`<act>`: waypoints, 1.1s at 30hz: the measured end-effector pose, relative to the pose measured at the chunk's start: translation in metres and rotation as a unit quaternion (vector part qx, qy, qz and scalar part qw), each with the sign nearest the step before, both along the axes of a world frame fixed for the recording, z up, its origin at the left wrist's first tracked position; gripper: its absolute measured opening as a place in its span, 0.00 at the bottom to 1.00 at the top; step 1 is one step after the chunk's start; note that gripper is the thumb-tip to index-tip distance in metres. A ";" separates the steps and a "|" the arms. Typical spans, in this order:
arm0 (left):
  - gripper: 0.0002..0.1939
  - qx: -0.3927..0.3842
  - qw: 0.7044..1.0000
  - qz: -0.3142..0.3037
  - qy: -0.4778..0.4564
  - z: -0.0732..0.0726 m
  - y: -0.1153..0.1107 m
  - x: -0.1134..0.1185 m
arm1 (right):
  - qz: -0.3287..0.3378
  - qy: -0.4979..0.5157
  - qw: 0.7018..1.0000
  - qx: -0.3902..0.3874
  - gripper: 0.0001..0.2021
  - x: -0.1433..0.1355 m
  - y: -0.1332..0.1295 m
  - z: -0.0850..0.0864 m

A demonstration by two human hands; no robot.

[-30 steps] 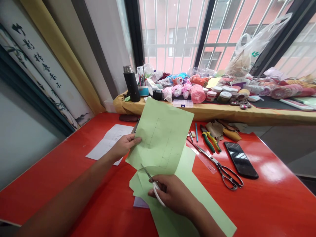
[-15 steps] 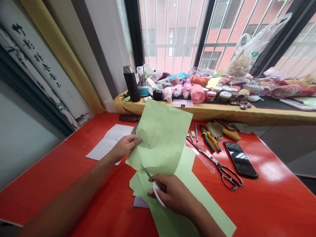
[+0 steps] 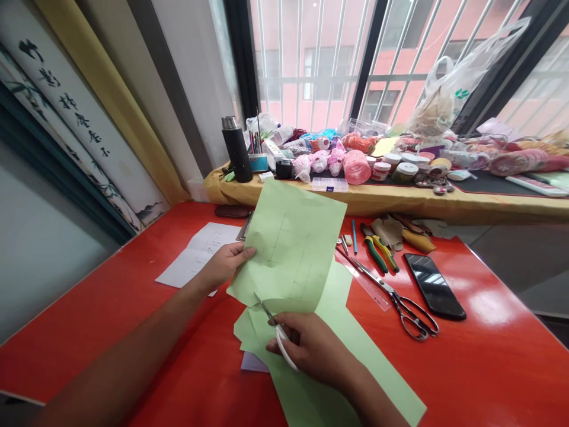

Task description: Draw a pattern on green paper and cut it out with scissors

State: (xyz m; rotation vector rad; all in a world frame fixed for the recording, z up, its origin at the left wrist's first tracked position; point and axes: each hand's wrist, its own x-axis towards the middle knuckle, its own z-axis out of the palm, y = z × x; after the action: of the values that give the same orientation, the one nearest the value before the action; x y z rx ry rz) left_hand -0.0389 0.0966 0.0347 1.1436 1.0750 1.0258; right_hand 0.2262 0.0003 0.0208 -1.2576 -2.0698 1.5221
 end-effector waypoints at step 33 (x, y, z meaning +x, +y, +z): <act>0.29 -0.024 0.998 -0.049 -0.006 -0.006 -0.006 0.011 | -0.015 -0.014 1.000 -0.009 0.13 -0.001 0.001 0.004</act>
State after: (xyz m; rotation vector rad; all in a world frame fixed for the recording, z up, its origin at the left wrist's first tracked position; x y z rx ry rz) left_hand -0.0275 0.0906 0.0287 1.1386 1.0192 0.9244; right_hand 0.2250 0.0014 0.0244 -1.3181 -2.0499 1.5217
